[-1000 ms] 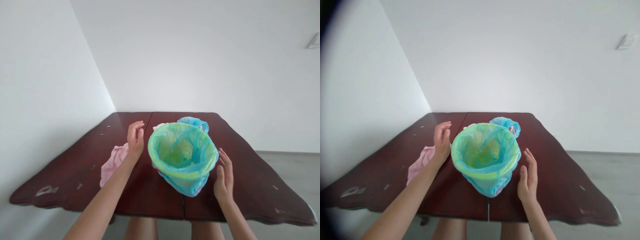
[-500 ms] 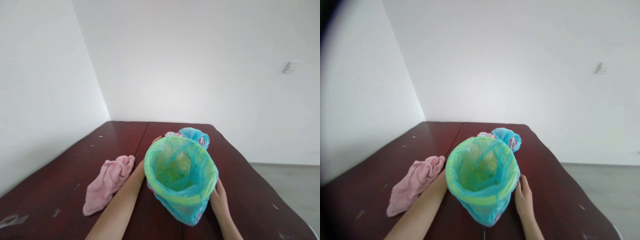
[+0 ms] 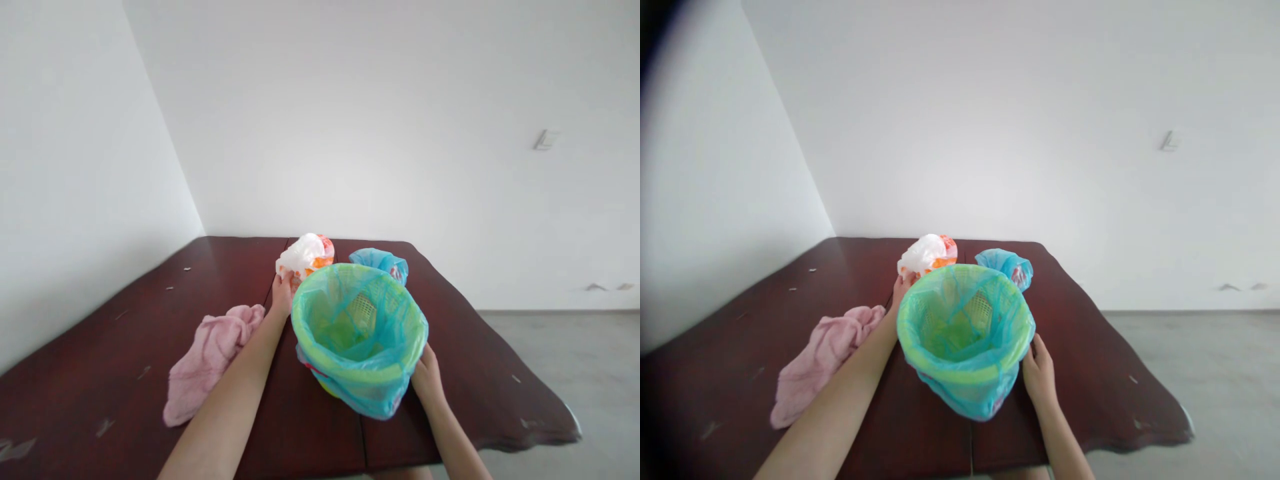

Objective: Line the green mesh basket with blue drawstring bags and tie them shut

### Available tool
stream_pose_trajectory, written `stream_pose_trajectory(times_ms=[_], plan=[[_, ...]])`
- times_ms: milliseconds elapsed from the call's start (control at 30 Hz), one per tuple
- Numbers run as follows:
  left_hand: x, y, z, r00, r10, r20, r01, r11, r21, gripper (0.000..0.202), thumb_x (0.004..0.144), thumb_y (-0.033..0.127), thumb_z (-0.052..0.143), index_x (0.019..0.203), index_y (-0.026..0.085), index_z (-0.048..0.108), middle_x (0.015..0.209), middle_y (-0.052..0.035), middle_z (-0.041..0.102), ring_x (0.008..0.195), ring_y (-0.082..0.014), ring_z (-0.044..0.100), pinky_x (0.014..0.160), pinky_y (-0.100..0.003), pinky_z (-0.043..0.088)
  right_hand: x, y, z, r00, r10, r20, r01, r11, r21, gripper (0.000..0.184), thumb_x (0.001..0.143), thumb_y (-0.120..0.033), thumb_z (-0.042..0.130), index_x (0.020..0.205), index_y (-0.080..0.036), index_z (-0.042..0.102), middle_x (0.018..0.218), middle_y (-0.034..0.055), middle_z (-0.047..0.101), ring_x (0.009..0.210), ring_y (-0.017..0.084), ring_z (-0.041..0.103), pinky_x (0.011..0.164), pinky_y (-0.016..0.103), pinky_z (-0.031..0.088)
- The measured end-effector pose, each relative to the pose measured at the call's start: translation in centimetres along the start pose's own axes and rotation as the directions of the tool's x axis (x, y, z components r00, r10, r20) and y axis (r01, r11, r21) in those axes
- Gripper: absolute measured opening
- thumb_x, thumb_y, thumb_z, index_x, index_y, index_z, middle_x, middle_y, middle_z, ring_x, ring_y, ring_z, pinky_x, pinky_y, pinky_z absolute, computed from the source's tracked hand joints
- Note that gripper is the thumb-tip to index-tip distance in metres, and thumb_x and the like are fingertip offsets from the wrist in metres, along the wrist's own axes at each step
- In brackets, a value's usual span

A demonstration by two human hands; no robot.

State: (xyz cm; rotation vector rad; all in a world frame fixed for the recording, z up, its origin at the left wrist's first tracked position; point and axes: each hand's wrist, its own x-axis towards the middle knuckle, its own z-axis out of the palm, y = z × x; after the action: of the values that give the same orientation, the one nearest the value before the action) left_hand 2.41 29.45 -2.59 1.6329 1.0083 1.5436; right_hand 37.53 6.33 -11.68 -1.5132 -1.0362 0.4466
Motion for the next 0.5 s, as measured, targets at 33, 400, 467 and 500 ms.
stream_pose_trajectory(times_ms=[33, 400, 467, 500], plan=[[0.6, 0.2, -0.1, 0.996, -0.019, -0.091, 0.014, 0.999, -0.051, 0.041, 0.122, 0.048, 0.039, 0.142, 0.018, 0.06, 0.113, -0.0133, 0.083, 0.101, -0.0261, 0.083, 0.088, -0.043, 0.069, 0.0, -0.1, 0.1, 1.0, 0.003, 0.002, -0.003, 1.0, 0.003, 0.046, 0.089, -0.057, 0.07, 0.116, -0.022, 0.084, 0.105, 0.0112, 0.087, 0.104, 0.038, 0.08, 0.097, 0.051, 0.066], [0.7, 19.9, -5.9, 0.75, 0.539, -0.382, -0.533, 0.836, 0.132, 0.025, 0.096, 0.043, 0.079, 0.112, 0.025, 0.072, 0.094, 0.0009, 0.075, 0.085, -0.0213, 0.074, 0.085, -0.036, 0.066, -0.6, -2.1, 0.4, 0.999, -0.054, 0.004, 0.054, 0.999, -0.009, 0.039, 0.102, -0.061, 0.06, 0.099, -0.025, 0.075, 0.093, 0.0076, 0.08, 0.087, 0.032, 0.074, 0.083, 0.042, 0.058], [-1.6, 24.7, -6.6, 0.75, 0.658, -0.062, -0.604, 0.72, 0.341, 0.023, 0.096, 0.033, 0.078, 0.118, 0.028, 0.076, 0.104, -0.0014, 0.082, 0.089, -0.0252, 0.075, 0.086, -0.041, 0.066, -0.6, -2.2, 0.4, 0.998, -0.062, 0.014, 0.062, 0.998, -0.009, 0.038, 0.102, -0.06, 0.06, 0.099, -0.025, 0.075, 0.096, 0.0084, 0.081, 0.09, 0.032, 0.075, 0.086, 0.042, 0.058], [-2.7, 26.7, -6.5, 0.724, 0.671, 0.161, -0.669, 0.626, 0.4, 0.024, 0.094, 0.029, 0.078, 0.118, 0.029, 0.077, 0.114, -0.0042, 0.085, 0.099, -0.0296, 0.079, 0.093, -0.046, 0.067, -0.7, -2.2, 0.4, 0.998, -0.063, 0.018, 0.063, 0.998, -0.011, 0.037, 0.102, -0.059, 0.059, 0.1, -0.025, 0.075, 0.097, 0.0085, 0.082, 0.09, 0.032, 0.075, 0.087, 0.043, 0.058]])
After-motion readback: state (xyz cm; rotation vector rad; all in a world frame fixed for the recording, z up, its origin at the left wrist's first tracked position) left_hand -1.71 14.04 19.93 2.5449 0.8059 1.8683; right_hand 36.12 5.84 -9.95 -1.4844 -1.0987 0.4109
